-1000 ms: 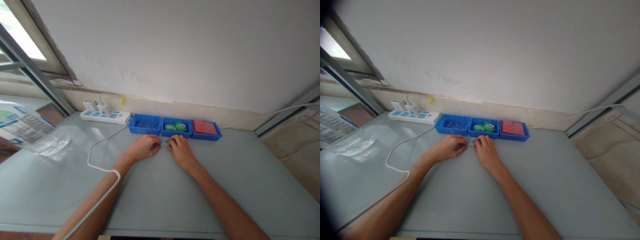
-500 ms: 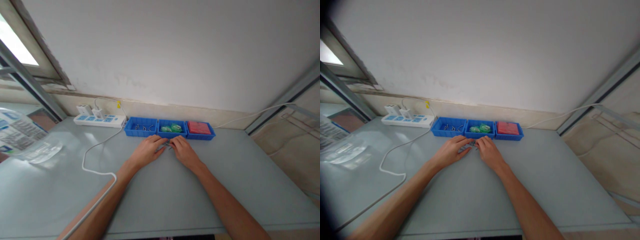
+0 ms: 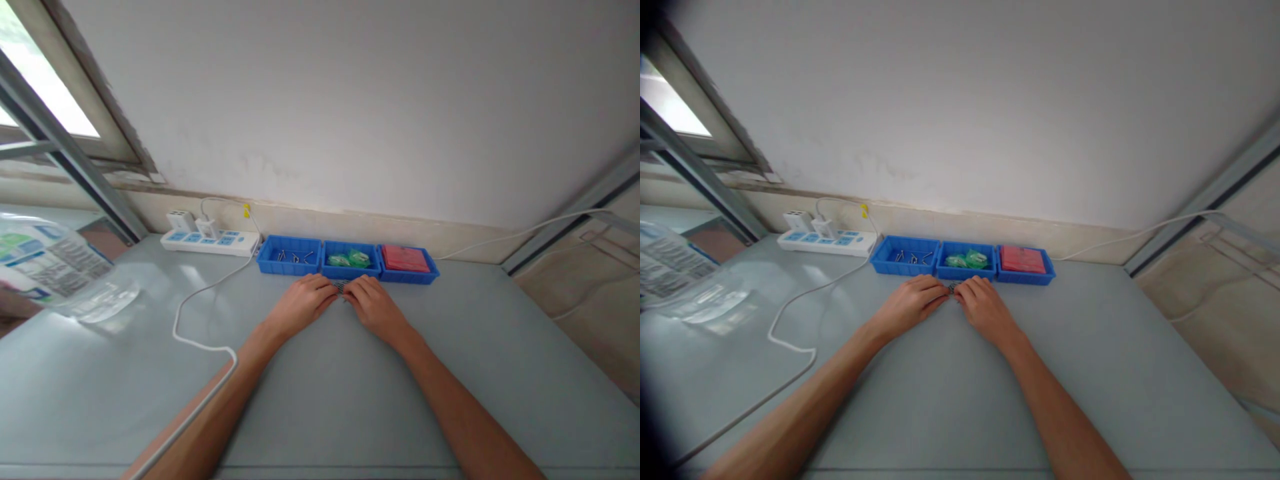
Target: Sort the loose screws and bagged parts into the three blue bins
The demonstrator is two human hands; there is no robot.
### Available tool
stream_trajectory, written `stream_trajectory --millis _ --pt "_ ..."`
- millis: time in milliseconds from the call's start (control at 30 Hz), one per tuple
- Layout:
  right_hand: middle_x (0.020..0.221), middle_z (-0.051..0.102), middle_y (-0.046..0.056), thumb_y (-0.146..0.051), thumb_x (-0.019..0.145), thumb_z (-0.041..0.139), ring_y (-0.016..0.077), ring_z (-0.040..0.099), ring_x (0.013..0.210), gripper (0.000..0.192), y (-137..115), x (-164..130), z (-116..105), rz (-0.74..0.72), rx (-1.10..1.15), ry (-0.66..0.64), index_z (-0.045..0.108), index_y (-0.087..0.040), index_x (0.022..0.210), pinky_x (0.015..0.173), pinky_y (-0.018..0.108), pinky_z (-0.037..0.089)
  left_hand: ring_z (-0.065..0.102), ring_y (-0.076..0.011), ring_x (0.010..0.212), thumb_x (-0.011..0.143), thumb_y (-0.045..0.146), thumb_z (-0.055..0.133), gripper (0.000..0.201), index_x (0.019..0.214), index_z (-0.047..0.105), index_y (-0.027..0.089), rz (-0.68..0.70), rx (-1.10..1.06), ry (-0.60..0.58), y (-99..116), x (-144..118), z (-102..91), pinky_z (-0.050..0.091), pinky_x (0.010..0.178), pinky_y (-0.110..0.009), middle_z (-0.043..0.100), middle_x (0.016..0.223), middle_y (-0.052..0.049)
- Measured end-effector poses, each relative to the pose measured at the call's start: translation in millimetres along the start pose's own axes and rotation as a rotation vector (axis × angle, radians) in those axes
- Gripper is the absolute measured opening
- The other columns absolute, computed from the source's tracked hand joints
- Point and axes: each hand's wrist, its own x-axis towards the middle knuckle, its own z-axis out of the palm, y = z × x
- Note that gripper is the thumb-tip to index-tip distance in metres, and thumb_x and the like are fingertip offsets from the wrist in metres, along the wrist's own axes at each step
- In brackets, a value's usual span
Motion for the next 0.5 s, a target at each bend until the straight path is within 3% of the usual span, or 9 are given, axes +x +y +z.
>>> stream_trajectory --millis 133,367,500 --pt "0.104 0.072 0.012 -0.028 0.105 0.051 0.0270 0.062 0.098 0.024 -3 -1 0 0.094 -0.010 0.101 0.064 -0.017 0.122 0.089 0.043 0.048 0.067 -0.0209 0.094 0.105 0.028 0.050 0.025 0.104 0.073 0.018 -0.100 0.033 0.100 -10 -4 -0.6 0.053 0.088 -0.034 0.074 0.099 -0.008" --pt "0.102 0.073 0.010 -0.021 0.103 0.051 0.0258 0.063 0.096 0.022 -4 -2 8 0.106 0.029 0.128 0.066 -0.018 0.118 0.089 0.043 0.049 0.068 -0.0223 0.095 0.104 0.032 0.053 0.026 0.111 0.073 0.018 -0.413 0.096 0.469 -51 -3 -1.9 0.055 0.091 -0.037 0.073 0.101 -0.009" --pt "0.098 0.073 0.009 -0.018 0.102 0.050 0.0251 0.063 0.093 0.021 -3 -1 9 0.111 0.043 0.183 0.067 -0.019 0.115 0.088 0.042 0.049 0.067 -0.0219 0.101 0.103 0.033 0.053 0.029 0.123 0.070 0.019 -0.440 0.048 0.487 -57 -3 -0.4 0.056 0.094 -0.038 0.072 0.110 -0.010"
